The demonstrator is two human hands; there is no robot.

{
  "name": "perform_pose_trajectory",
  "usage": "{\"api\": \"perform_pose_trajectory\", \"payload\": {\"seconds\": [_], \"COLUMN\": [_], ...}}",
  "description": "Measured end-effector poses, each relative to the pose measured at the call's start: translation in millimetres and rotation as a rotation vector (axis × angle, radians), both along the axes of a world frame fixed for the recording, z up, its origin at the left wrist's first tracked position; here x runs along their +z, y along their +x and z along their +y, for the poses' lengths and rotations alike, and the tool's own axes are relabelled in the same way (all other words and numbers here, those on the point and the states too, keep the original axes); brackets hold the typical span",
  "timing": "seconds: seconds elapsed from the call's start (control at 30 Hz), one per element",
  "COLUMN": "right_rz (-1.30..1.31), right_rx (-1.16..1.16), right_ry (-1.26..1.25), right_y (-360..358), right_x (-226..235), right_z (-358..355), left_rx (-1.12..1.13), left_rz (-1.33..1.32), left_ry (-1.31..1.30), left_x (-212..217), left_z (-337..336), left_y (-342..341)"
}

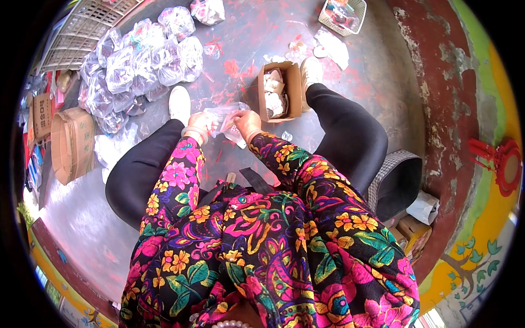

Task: The person sits on the floor and packs small items into clear plastic bags. They pick up items from a cardboard box, place them into bags, and tie the bags shut. The person then places the filled bags into a white plastic basket.

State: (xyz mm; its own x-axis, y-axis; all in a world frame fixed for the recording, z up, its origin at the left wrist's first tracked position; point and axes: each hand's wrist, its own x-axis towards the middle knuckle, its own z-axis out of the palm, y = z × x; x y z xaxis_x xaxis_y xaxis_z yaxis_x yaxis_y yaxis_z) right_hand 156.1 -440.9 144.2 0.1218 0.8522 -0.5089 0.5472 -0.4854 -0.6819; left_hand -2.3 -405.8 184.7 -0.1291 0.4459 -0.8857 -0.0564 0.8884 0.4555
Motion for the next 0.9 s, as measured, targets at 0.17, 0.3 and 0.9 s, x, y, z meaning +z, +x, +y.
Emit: {"api": "perform_pose_trajectory", "payload": {"seconds": [0.17, 0.3, 0.9], "right_rz": [0.349, 0.523, 0.004], "right_rx": [-0.364, -0.501, 0.616], "right_ry": [-0.104, -0.257, -0.406], "right_y": [2, 1, -43], "right_x": [-56, -56, -99], "right_z": [-4, -1, 36], "left_rx": [0.018, -0.018, 0.012], "left_rz": [-0.025, -0.067, -0.109], "left_ry": [0.034, 0.019, -0.042], "left_x": [-2, 3, -2], "left_z": [-4, -3, -5], "left_y": [-2, 0, -4]}}
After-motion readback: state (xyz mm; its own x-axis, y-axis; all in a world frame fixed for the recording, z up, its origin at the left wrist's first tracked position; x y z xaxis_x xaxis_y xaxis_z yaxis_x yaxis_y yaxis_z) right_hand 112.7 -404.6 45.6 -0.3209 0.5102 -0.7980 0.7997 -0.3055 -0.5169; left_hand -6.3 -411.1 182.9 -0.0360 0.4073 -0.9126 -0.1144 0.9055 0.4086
